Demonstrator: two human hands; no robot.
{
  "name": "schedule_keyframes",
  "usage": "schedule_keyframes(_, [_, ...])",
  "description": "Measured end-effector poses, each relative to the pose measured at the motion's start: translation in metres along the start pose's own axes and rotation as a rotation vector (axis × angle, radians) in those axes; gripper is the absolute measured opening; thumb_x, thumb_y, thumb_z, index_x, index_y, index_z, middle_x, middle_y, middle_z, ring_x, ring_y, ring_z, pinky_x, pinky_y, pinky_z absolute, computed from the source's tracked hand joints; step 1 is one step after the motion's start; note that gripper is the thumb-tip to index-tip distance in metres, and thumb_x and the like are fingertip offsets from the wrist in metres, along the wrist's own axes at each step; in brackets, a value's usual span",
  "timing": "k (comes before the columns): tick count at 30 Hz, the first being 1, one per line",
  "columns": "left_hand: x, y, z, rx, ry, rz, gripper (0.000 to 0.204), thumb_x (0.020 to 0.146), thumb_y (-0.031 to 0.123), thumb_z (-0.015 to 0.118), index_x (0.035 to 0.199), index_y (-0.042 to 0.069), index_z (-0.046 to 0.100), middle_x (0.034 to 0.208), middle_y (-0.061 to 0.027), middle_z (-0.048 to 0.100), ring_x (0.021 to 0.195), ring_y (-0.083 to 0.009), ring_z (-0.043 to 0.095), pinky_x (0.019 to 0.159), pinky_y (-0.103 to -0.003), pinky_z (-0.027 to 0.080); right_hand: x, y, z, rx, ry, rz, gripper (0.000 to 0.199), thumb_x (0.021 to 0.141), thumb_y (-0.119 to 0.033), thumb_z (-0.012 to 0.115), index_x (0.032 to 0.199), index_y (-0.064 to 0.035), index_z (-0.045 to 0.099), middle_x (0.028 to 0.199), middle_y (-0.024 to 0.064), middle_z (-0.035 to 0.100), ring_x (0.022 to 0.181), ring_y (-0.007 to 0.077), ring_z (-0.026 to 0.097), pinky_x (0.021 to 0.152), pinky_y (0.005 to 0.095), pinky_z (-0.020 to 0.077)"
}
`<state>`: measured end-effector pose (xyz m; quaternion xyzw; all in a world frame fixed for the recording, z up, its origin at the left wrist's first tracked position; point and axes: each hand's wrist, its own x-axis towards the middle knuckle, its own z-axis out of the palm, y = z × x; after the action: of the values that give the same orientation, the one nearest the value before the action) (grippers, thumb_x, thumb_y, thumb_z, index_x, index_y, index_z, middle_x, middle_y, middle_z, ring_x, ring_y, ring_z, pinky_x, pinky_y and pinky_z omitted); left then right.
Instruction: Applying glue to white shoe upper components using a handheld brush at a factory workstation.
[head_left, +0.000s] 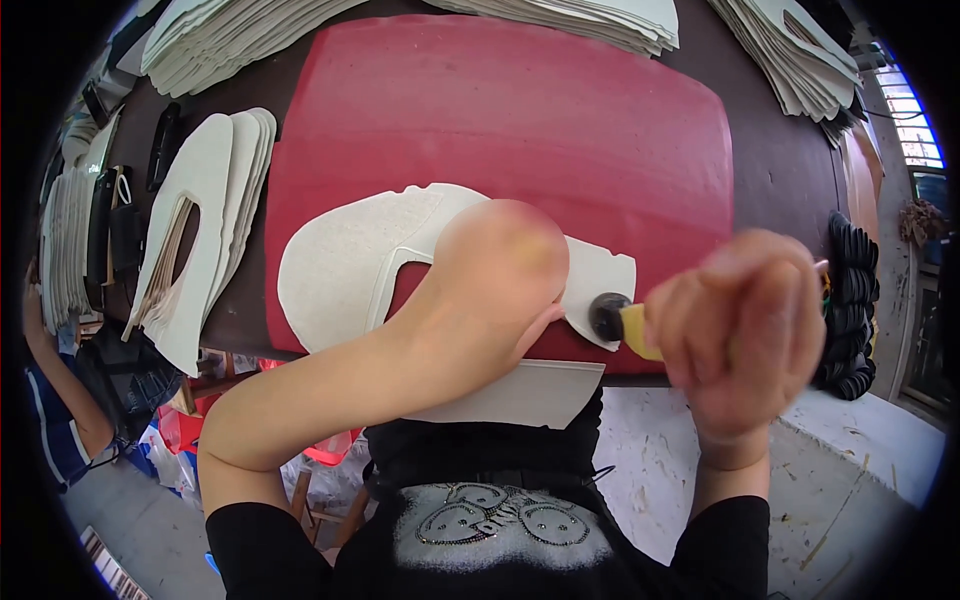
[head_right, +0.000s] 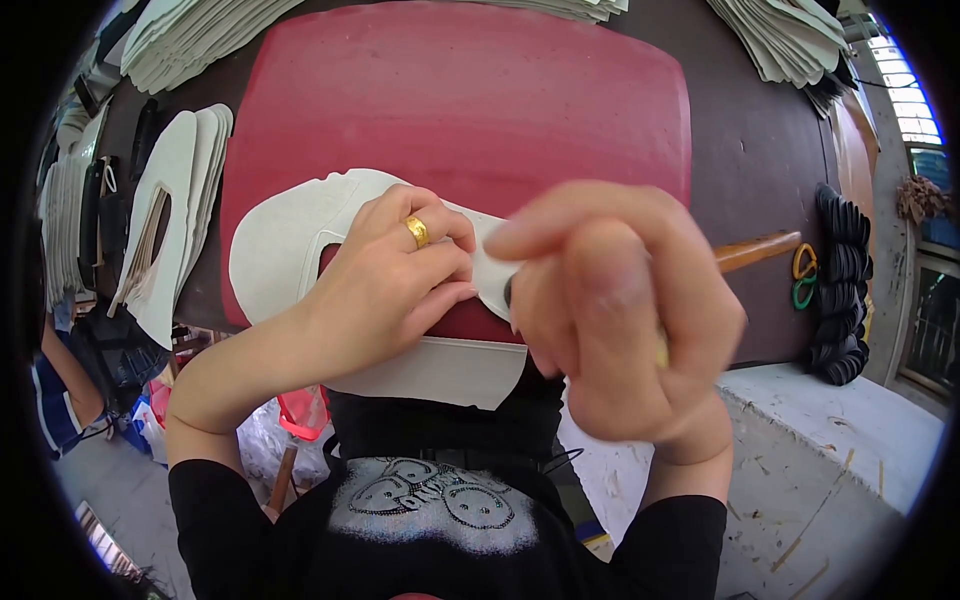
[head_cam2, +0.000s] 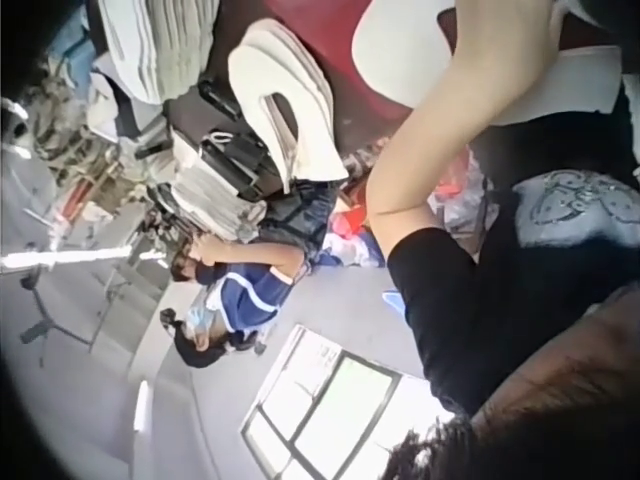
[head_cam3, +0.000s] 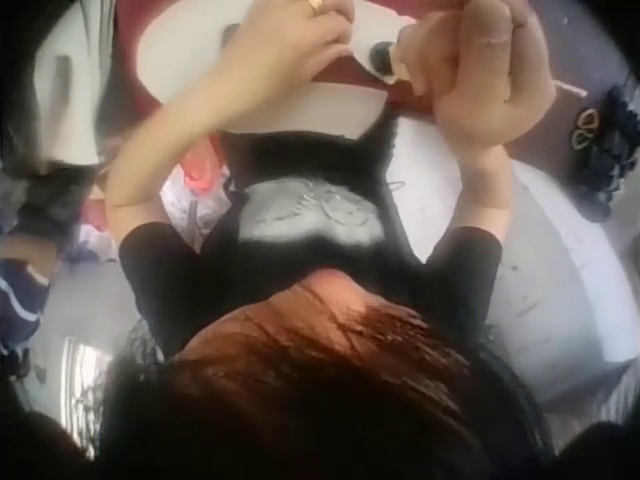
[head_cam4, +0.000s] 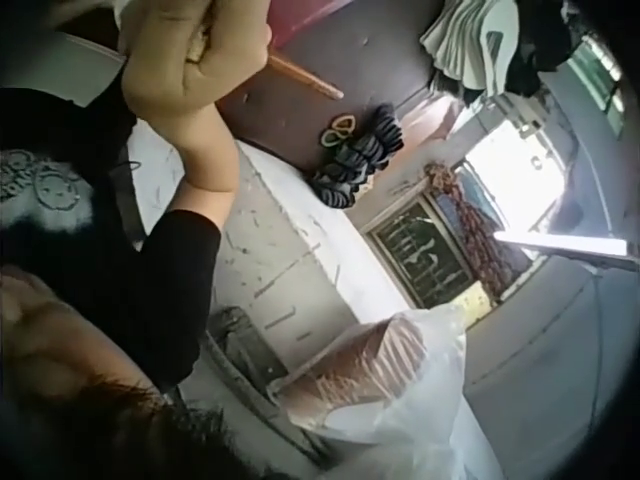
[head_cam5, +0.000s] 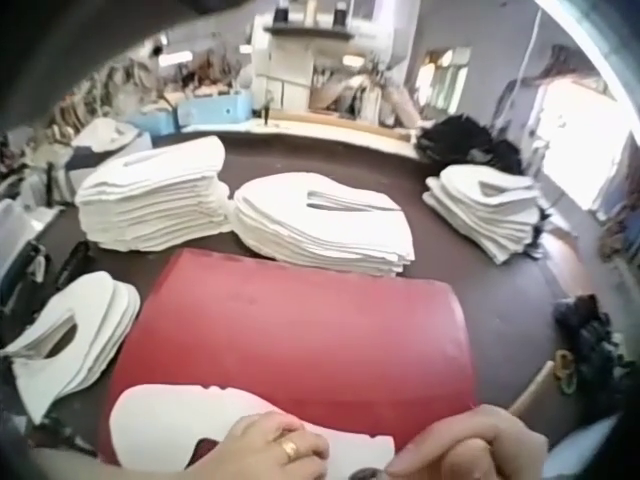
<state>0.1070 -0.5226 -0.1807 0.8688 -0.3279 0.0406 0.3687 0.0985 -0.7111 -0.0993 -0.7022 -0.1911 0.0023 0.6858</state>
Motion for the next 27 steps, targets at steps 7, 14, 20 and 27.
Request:
schedule_keyframes(7, [0.001, 0.003, 0.003, -0.089, -0.008, -0.070, 0.006, 0.079, 0.008, 0.065, 0.077, 0.003, 0.064, 0.098, -0.0061, 0.060, 0.095, -0.0243, 0.048, 0.090, -0.039, 0.040, -0.019, 0.020, 0.013, 0.332, 0.049, 0.049, 0.027, 0.107, -0.030, 0.033, 0.104, -0.0084, 0.049, 0.046, -0.0054, 0.033, 0.035, 0.0086, 0.035, 0.041, 0.0238, 0.0360])
schedule_keyframes(14, [-0.004, 0.002, -0.016, 0.018, -0.025, -0.049, 0.005, 0.077, 0.006, 0.068, 0.080, 0.006, 0.064, 0.103, -0.0024, 0.061, 0.102, -0.0240, 0.051, 0.090, -0.037, 0.041, 0.007, 0.000, 0.013, 0.063, -0.039, -0.012, 0.025, 0.107, -0.028, 0.029, 0.103, -0.0129, 0.049, 0.048, -0.0065, 0.034, 0.036, 0.0076, 0.036, 0.043, 0.0238, 0.0380])
schedule_keyframes(20, [-0.003, -0.005, -0.020, 0.038, 0.011, -0.019, 0.005, 0.077, 0.006, 0.068, 0.079, 0.006, 0.064, 0.104, -0.0030, 0.061, 0.107, -0.0245, 0.053, 0.091, -0.037, 0.042, 0.014, 0.016, 0.013, -0.008, -0.055, 0.041, 0.027, 0.107, -0.028, 0.026, 0.103, -0.0147, 0.049, 0.048, -0.0061, 0.033, 0.036, 0.0072, 0.035, 0.044, 0.0240, 0.0393])
schedule_keyframes(27, [-0.018, -0.022, -0.027, 0.081, 0.095, -0.031, 0.006, 0.077, 0.005, 0.069, 0.079, 0.006, 0.063, 0.104, -0.0029, 0.061, 0.106, -0.0247, 0.055, 0.091, -0.036, 0.043, 0.019, 0.018, 0.023, -0.022, -0.020, 0.004, 0.033, 0.108, -0.029, 0.021, 0.102, -0.0156, 0.050, 0.048, -0.0055, 0.031, 0.035, 0.0070, 0.033, 0.045, 0.0241, 0.0406])
